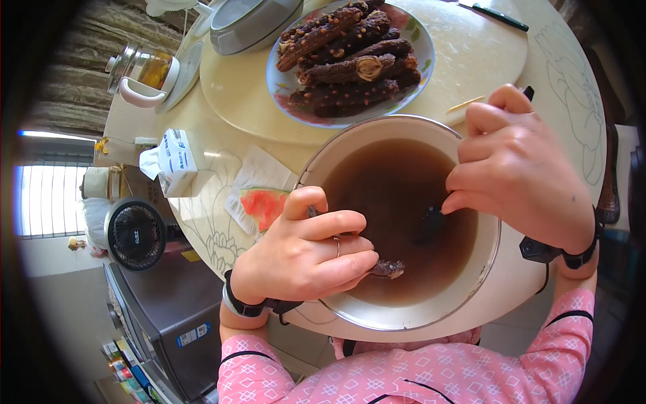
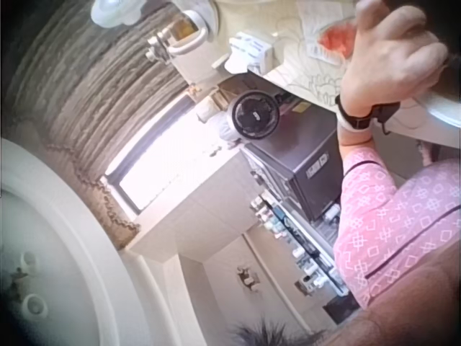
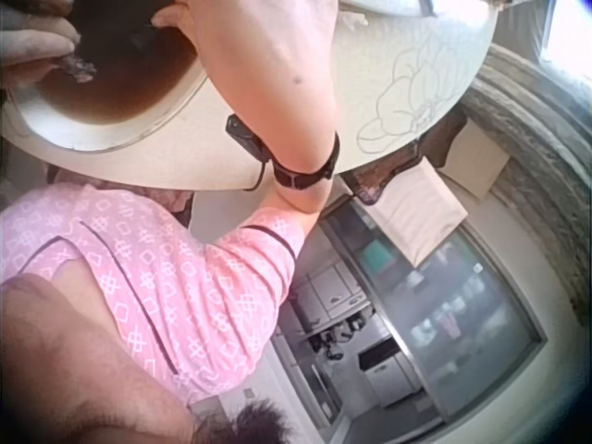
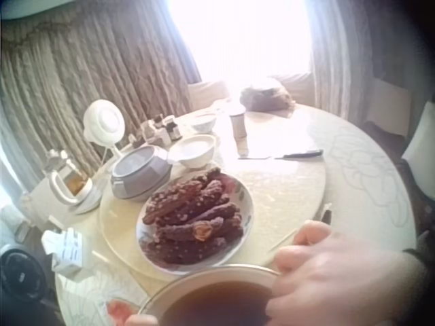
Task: The person cleans a sea cucumber by hand in a bowl of water, using a toothpick to scrape internal parts and a brush to scrub the outer surface.
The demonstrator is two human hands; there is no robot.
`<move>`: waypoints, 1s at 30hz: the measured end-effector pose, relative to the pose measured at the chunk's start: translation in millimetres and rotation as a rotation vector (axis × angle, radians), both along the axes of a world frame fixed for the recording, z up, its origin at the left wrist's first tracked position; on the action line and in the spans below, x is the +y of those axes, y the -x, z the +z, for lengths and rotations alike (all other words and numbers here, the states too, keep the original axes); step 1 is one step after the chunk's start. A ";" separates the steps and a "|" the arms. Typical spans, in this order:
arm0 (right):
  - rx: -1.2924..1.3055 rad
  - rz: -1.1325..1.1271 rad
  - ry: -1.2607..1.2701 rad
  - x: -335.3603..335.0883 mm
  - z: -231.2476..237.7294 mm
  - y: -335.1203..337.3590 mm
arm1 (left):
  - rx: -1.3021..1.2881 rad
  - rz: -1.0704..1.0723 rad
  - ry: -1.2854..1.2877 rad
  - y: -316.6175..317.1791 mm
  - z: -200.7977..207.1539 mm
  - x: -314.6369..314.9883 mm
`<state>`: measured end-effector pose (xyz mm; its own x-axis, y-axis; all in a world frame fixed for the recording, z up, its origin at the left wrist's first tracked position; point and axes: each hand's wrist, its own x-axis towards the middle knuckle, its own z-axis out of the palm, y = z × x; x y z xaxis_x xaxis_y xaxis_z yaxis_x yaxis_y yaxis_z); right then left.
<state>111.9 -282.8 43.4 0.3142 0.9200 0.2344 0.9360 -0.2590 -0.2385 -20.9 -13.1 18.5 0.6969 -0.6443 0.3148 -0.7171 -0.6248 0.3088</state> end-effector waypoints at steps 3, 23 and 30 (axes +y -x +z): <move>0.058 0.075 -0.006 2.5 -3.9 0.2 | 0.008 -0.003 -0.021 -0.1 -0.1 -0.2; 0.226 0.168 -0.119 15.7 -10.8 20.1 | -0.162 -0.031 0.032 3.7 -3.1 0.7; 0.153 0.104 -0.174 14.9 -12.7 15.7 | -0.159 -0.025 0.043 2.5 -3.0 -0.4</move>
